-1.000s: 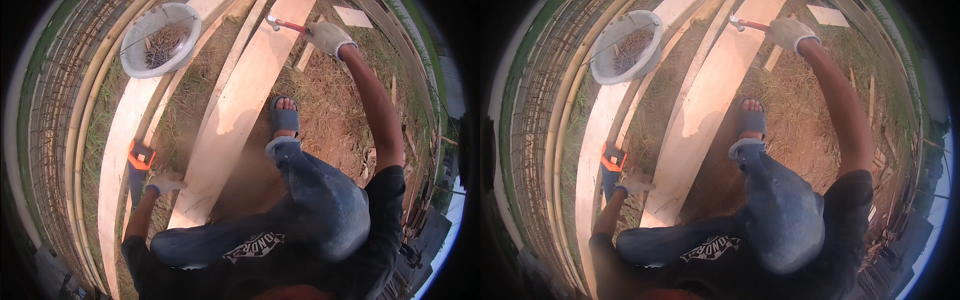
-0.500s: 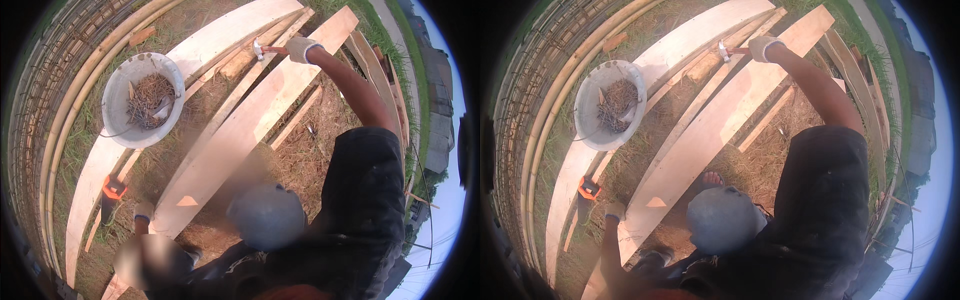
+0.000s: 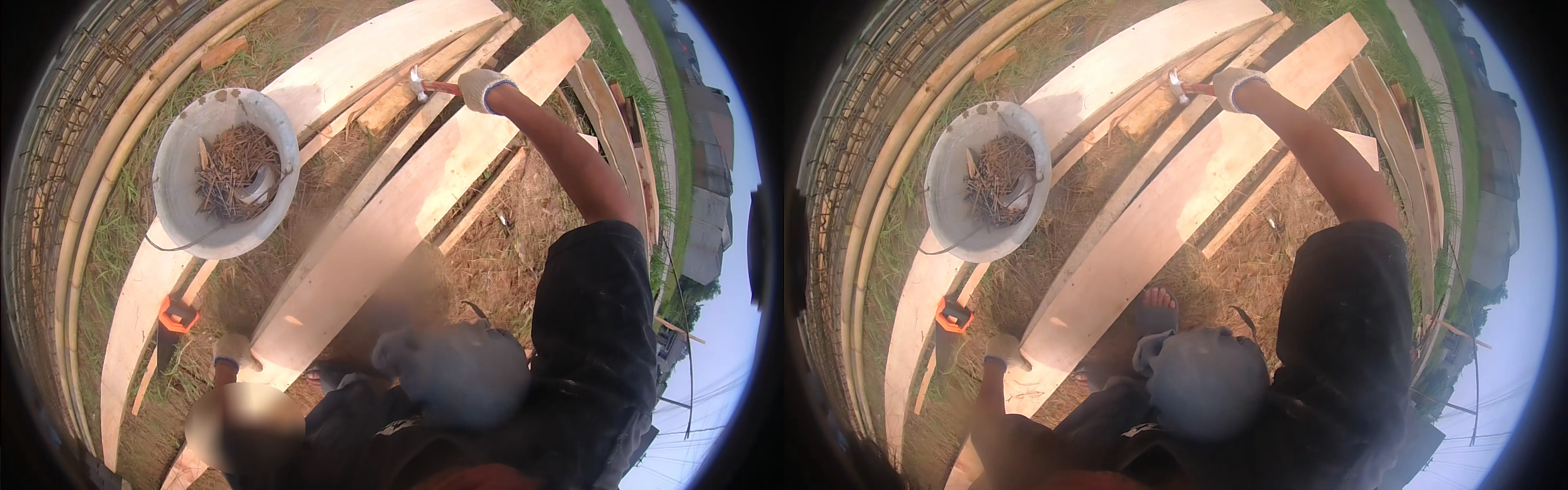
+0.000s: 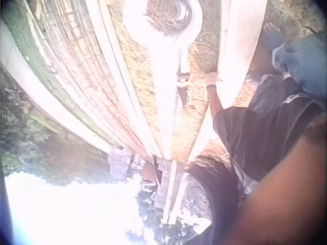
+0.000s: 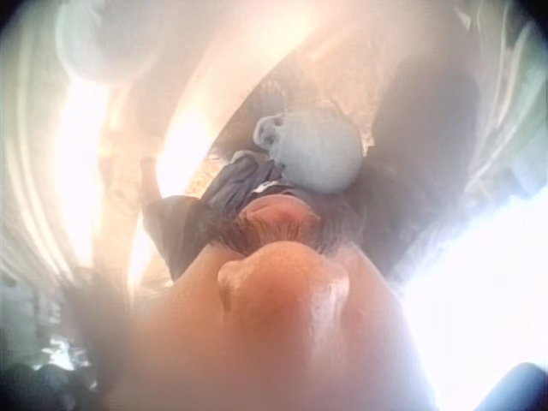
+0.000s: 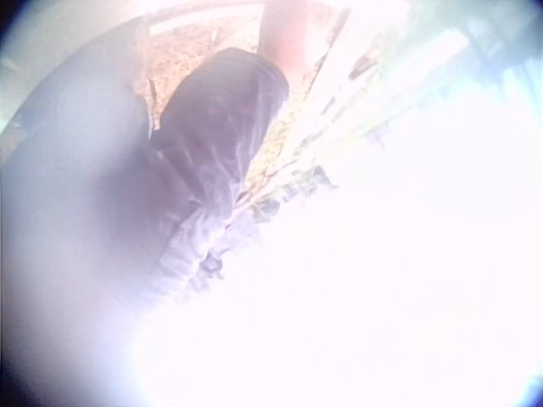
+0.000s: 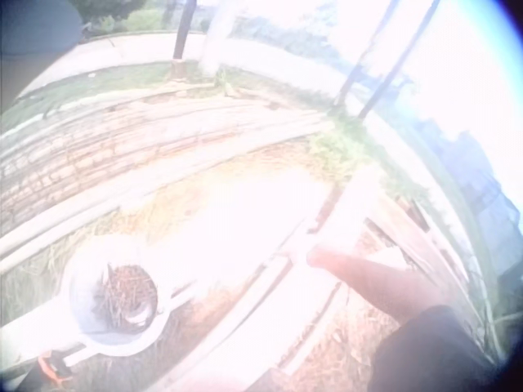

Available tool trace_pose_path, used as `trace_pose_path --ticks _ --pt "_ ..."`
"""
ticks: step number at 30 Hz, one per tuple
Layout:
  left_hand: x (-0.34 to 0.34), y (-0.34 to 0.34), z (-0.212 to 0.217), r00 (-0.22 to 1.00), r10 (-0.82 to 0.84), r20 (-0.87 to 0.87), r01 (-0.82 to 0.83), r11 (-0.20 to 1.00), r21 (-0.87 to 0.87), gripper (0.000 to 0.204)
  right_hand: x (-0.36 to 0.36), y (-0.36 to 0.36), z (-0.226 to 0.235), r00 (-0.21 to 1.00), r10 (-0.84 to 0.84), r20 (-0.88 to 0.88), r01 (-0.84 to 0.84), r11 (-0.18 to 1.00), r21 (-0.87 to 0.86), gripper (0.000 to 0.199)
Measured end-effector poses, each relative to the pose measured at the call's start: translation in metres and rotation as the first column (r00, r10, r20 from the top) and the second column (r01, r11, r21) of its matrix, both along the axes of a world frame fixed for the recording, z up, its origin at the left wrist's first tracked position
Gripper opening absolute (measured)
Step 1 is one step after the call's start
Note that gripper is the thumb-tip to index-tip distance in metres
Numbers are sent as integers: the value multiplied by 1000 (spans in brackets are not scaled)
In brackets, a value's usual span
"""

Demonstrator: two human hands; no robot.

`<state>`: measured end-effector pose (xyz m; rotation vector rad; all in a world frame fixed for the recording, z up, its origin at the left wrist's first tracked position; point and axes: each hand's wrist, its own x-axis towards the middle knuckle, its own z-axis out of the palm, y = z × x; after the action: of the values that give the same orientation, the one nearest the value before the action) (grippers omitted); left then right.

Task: The person assembles a curved wooden structure by positioning planks, inserting nails, and hammering them into place. They use a hammer and a clamp to secure the pieces while working on the ground.

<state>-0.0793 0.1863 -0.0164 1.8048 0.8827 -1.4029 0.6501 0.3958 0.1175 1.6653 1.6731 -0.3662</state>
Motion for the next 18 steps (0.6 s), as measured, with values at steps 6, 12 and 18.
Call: trace_pose_path --ticks 6,12,18 --pt "8 -1 2 994 -71 78 70 997 19 67 5 -16 -3 999 -44 -1 44 995 86 23" --pt "-4 -2 1 998 -57 -25 57 998 -2 68 -7 -12 -4 960 -166 -224 250 868 430 42" --pt "2 -6 23 999 -22 -44 24 999 47 65 -5 10 -39 979 -199 49 200 979 -25 50"
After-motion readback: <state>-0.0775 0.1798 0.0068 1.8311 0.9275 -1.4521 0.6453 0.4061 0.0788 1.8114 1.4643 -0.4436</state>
